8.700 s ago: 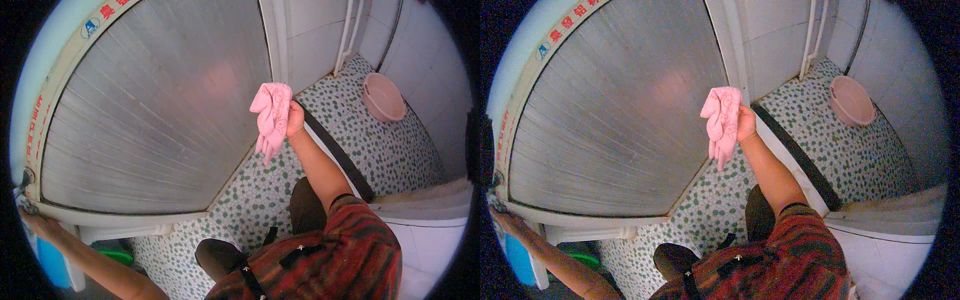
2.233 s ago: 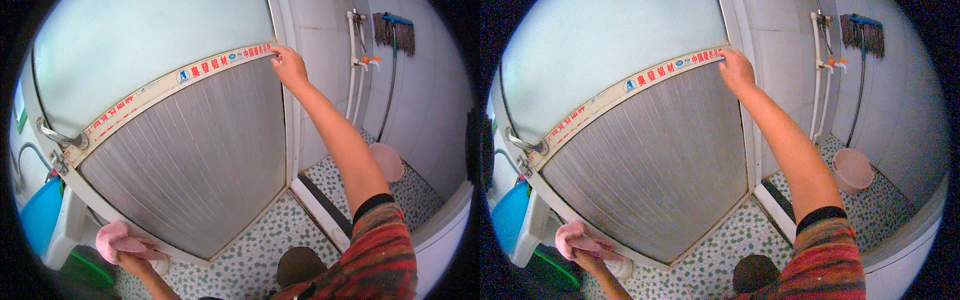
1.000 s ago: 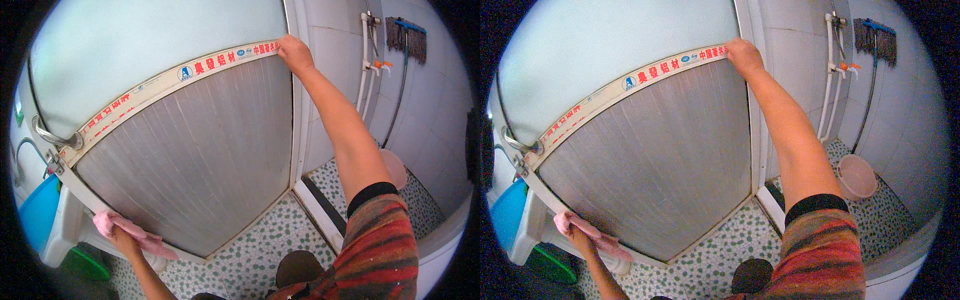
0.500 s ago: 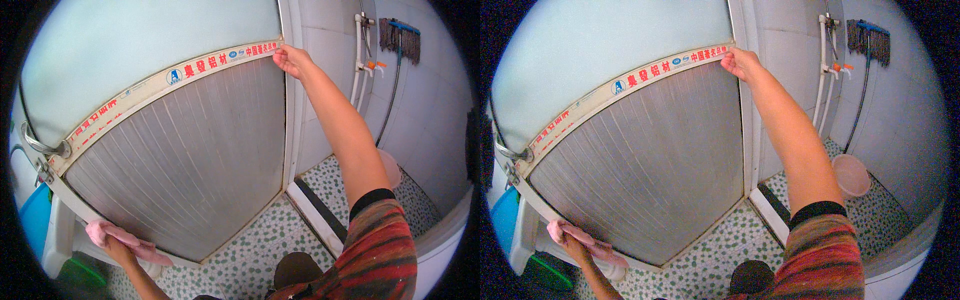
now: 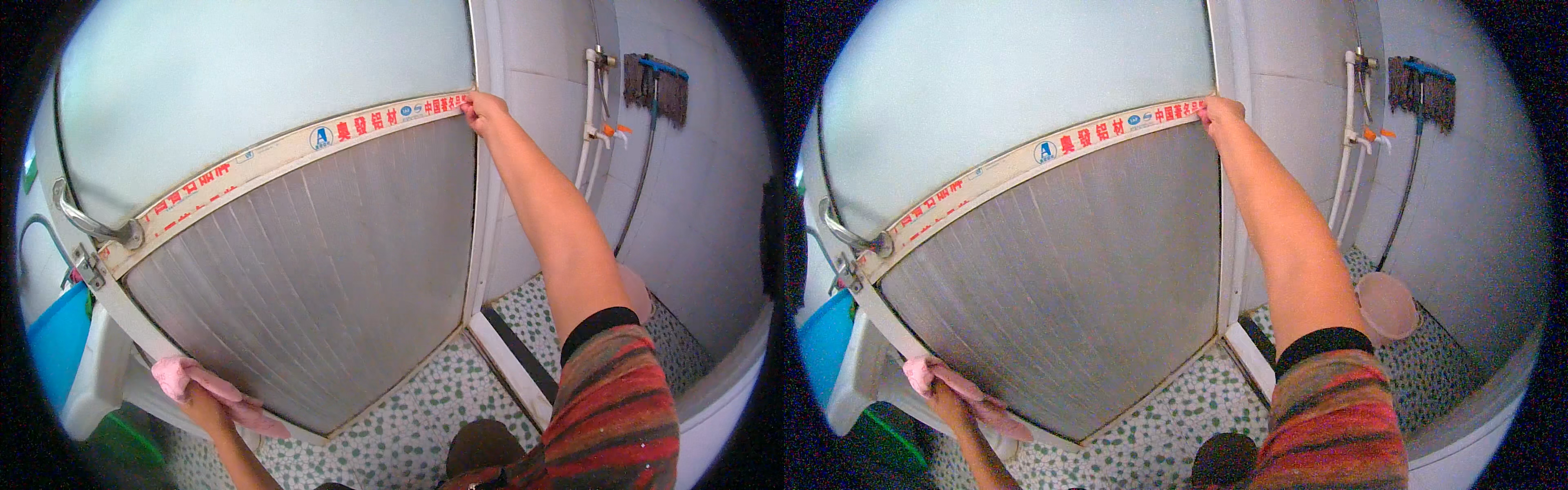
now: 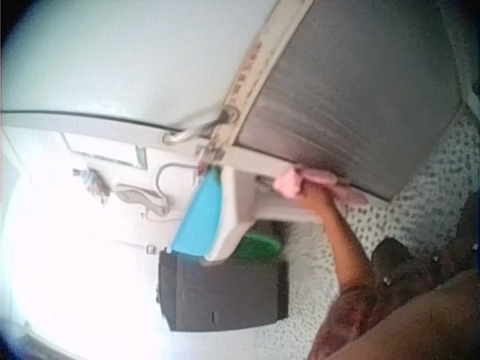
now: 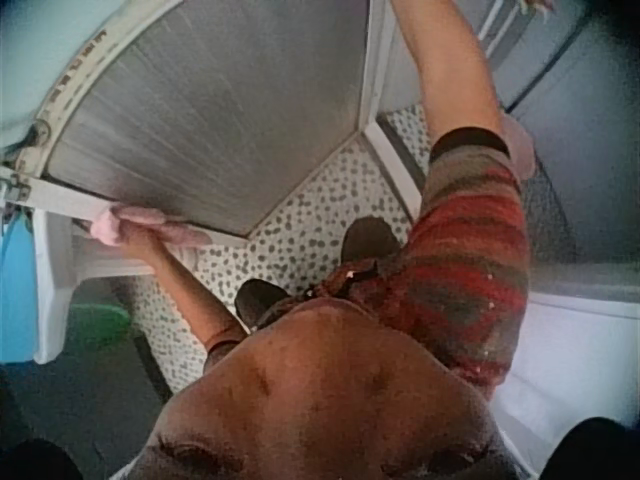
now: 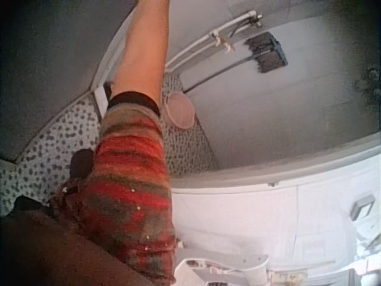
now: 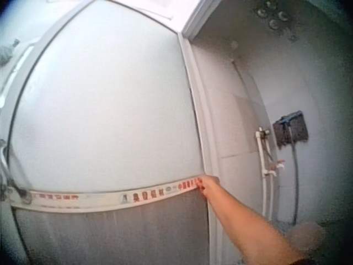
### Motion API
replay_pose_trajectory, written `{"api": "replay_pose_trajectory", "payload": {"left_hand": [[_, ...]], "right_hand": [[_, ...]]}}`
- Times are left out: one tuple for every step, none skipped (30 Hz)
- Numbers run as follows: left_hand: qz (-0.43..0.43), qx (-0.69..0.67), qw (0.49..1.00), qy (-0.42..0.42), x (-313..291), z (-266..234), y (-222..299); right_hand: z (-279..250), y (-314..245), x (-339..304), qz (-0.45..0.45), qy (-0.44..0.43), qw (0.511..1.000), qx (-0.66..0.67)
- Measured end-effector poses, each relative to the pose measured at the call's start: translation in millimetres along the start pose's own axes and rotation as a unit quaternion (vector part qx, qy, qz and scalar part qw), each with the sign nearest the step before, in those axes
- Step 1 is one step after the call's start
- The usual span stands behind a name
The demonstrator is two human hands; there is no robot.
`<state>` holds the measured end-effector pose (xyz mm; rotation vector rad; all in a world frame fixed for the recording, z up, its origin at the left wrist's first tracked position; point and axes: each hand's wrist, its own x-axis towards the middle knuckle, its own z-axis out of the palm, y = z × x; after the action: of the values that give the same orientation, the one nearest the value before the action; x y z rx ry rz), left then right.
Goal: The person wipes a metal door with a pink cloth, removes a protective film strip from the door frame, and continues wiping the surface. The person then rinses the cloth in a blue basin at the sink.
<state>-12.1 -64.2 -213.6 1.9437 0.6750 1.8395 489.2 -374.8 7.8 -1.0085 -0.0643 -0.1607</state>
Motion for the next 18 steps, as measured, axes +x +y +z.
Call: {"api": "replay_pose_trajectory", "payload": {"left_hand": [[-0.037, -0.024, 0.999, 0.009, -2.8, 2.0, -0.8], [-0.073, -0.048, 0.996, 0.017, -3.8, 3.5, -1.6], [-0.035, -0.025, 0.999, 0.022, -2.9, 4.5, -2.7], [0.003, -0.004, 1.000, 0.026, -0.6, 5.6, -4.0], [0.041, 0.017, 0.999, 0.030, 1.3, 6.6, -5.1], [0.066, 0.027, 0.997, 0.019, 3.0, 6.6, -6.3], [0.090, 0.037, 0.995, 0.010, 5.6, 5.3, -7.5], [0.110, 0.050, 0.993, 0.001, 7.0, 4.5, -8.6], [0.147, 0.068, 0.987, -0.001, 10.0, 4.4, -9.9], [0.178, 0.087, 0.980, 0.001, 13.5, 4.5, -11.1], [0.198, 0.107, 0.974, 0.001, 15.2, 4.8, -11.8], [0.202, 0.098, 0.974, 0.002, 15.6, 5.3, -11.8], [0.194, 0.092, 0.977, 0.005, 15.7, 5.7, -11.0], [0.186, 0.088, 0.979, 0.007, 15.9, 6.3, -9.3], [0.179, 0.091, 0.979, 0.014, 16.6, 7.3, -7.0], [0.170, 0.096, 0.980, 0.023, 16.7, 8.7, -3.7], [0.182, 0.097, 0.978, 0.035, 17.3, 10.4, 0.2], [0.149, 0.082, 0.985, 0.028, 16.5, 11.9, 4.6]], "right_hand": [[2.0, -0.5, -2.1, -0.011, 0.021, 1.000, -0.008], [3.4, -1.2, -4.1, -0.020, 0.016, 1.000, -0.004], [4.0, -2.0, -5.9, -0.029, 0.019, 0.999, 0.001], [3.5, -2.4, -7.5, -0.039, 0.023, 0.999, 0.006], [2.6, -2.7, -9.1, -0.046, 0.019, 0.999, -0.008], [0.7, -2.2, -10.6, -0.052, 0.015, 0.998, -0.022], [-1.3, -1.3, -12.2, -0.063, 0.004, 0.997, -0.034], [-4.3, 0.4, -13.8, -0.086, -0.013, 0.994, -0.062], [-8.6, 2.7, -15.4, -0.113, -0.034, 0.989, -0.086], [-12.6, 4.4, -16.7, -0.143, -0.060, 0.982, -0.110], [-17.8, 7.2, -18.3, -0.170, -0.080, 0.976, -0.111], [-23.8, 9.6, -20.1, -0.198, -0.103, 0.968, -0.110], [-27.6, 10.3, -21.2, -0.227, -0.129, 0.959, -0.108], [-31.2, 10.1, -21.7, -0.191, -0.154, 0.966, -0.080], [-35.3, 9.3, -22.2, -0.153, -0.176, 0.971, -0.053], [-37.7, 7.1, -21.7, -0.116, -0.188, 0.975, -0.029], [-38.9, 4.3, -20.4, -0.061, -0.187, 0.980, -0.016], [-38.8, 0.9, -18.4, -0.005, -0.175, 0.985, -0.006]]}}
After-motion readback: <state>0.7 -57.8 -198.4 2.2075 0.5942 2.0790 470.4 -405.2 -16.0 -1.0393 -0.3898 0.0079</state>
